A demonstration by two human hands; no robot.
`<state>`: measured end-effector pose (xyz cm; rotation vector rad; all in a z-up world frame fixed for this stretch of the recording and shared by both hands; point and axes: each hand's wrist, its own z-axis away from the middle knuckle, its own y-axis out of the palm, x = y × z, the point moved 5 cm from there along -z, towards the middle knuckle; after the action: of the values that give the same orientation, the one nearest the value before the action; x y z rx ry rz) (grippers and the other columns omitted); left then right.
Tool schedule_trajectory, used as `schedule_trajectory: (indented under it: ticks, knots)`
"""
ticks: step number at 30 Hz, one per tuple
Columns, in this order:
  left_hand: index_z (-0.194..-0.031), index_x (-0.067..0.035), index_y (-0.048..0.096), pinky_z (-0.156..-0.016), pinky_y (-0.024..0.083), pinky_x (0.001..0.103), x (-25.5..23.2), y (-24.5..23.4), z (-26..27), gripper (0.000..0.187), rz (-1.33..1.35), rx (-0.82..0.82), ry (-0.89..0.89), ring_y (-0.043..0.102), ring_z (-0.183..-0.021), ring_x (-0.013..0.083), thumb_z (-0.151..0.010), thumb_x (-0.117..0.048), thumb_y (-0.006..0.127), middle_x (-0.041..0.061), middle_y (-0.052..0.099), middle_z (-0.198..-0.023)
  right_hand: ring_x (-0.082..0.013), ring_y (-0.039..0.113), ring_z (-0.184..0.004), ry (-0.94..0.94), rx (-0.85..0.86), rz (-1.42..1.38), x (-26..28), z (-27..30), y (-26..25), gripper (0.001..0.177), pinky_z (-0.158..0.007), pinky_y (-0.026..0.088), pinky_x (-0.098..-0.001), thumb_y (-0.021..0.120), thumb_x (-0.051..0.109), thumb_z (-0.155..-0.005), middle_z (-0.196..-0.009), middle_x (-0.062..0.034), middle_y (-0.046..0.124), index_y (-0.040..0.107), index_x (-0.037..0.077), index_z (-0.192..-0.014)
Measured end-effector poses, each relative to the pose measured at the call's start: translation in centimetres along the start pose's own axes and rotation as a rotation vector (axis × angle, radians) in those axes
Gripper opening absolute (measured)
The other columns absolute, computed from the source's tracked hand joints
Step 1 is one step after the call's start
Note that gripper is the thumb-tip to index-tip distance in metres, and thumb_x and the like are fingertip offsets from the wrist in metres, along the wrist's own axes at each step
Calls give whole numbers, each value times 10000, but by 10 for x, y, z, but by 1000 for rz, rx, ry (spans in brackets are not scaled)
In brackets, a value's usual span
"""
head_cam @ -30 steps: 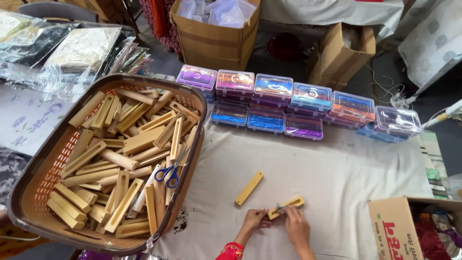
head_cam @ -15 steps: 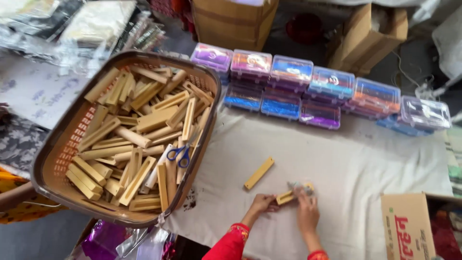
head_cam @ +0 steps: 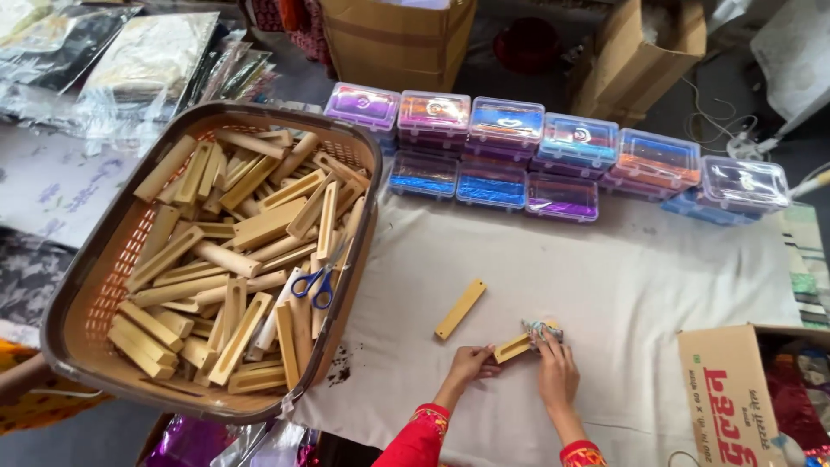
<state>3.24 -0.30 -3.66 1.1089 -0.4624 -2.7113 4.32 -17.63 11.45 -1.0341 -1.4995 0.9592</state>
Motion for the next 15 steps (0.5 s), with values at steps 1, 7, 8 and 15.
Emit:
schedule_trajectory:
  ticks: [1, 7, 8, 15]
  knots:
    - [-1083, -2, 744, -632, 611, 247, 1, 2, -1, 419, -7, 13, -1, 777, -782, 172, -1008, -405, 656, 101, 793, -944, -291, 667, -992, 11, -8, 7, 3, 6, 6, 475, -826, 576, -415, 607, -29, -852, -1139, -54, 691, 697, 167, -1275]
    - [-1066, 11, 755, -615, 596, 243, 2, 4, -6, 441, 2, 8, -4, 783, -772, 165, -997, -414, 664, 109, 793, -941, -292, 677, -1001, -251, -174, -228, 47, 9, -31, 196, -814, 576, -429, 654, 54, -810, -1087, -37, 698, 723, 92, -990]
    - [-1062, 14, 755, -616, 600, 241, -2, 3, -10, 444, -8, -1, 1, 782, -769, 165, -993, -416, 668, 109, 794, -936, -290, 674, -985, -229, -122, -164, 33, -3, -32, 197, -801, 574, -423, 644, 39, -816, -1080, -21, 704, 729, 99, -982]
    - [-1068, 30, 755, -594, 592, 234, 3, 6, -7, 474, -16, -42, 17, 783, -754, 175, -972, -429, 680, 116, 796, -909, -269, 665, -1003, 140, -102, -167, 10, -11, -19, 145, -820, 563, -406, 659, 70, -838, -1047, 11, 709, 740, 153, -924]
